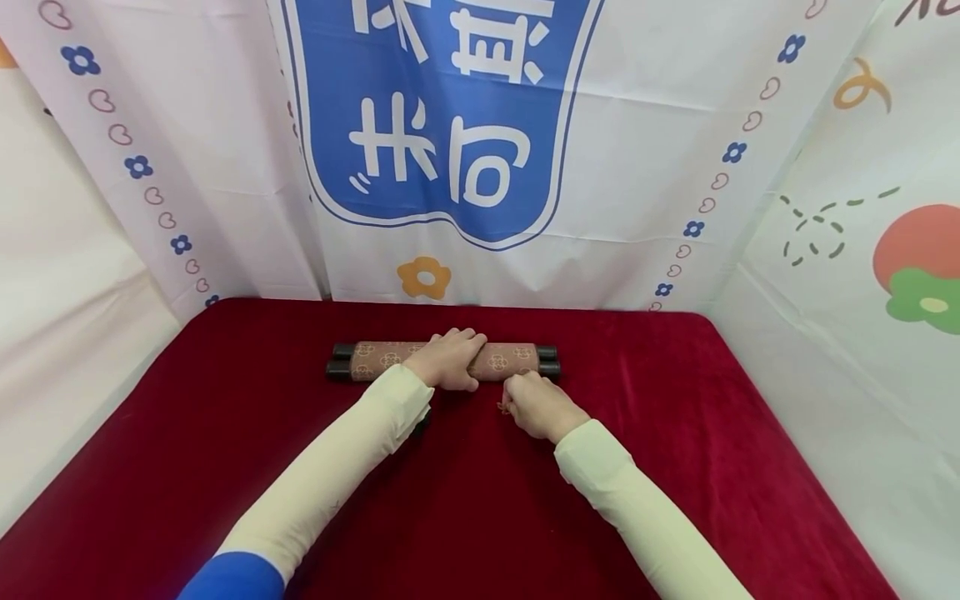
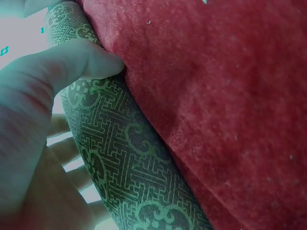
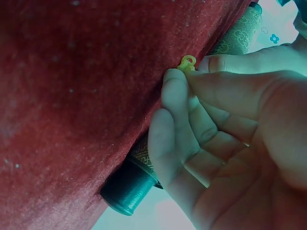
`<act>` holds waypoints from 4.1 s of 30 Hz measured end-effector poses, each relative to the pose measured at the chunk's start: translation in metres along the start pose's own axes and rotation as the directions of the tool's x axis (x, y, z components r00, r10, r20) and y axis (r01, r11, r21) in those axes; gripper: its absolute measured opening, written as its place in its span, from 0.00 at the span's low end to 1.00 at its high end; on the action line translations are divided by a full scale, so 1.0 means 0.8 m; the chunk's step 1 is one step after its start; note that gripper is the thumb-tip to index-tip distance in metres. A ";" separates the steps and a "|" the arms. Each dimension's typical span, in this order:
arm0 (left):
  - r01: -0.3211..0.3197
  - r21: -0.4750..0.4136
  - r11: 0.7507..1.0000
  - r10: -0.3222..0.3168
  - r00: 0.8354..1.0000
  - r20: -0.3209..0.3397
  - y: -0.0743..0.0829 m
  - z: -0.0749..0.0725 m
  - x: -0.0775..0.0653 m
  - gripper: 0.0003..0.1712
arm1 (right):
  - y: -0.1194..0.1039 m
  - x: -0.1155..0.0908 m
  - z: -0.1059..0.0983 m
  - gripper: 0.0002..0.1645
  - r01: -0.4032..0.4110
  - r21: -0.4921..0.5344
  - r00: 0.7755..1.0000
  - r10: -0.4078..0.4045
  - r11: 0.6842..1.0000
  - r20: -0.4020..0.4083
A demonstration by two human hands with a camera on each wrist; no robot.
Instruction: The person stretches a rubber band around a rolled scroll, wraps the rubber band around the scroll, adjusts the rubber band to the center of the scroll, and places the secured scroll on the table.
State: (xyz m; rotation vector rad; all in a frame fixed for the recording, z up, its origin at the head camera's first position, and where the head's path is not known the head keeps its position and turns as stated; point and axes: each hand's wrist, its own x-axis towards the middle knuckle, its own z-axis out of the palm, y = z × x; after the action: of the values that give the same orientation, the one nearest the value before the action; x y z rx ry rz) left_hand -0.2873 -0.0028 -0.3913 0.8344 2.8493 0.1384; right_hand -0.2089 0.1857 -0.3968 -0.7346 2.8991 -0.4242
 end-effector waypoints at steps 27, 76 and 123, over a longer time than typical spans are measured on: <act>0.034 -0.031 0.999 -0.033 0.999 0.031 0.009 0.005 0.020 0.46 | 0.002 -0.008 -0.013 0.06 0.024 0.063 0.996 -0.018 0.998 -0.088; -0.369 -0.513 0.775 0.176 0.906 -0.386 0.009 0.001 -0.030 0.07 | 0.008 0.008 -0.036 0.10 -0.047 0.295 0.968 0.117 0.954 -0.221; -0.349 -0.616 0.706 0.165 0.927 -0.335 -0.005 -0.002 -0.046 0.04 | 0.004 0.008 -0.018 0.08 0.089 0.359 0.950 0.029 0.929 -0.310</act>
State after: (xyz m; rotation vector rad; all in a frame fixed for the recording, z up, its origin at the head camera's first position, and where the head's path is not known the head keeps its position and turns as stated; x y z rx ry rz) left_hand -0.2592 -0.0262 -0.3854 1.0792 2.5275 1.3139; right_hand -0.2182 0.1888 -0.3846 -0.7029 2.9443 -1.1492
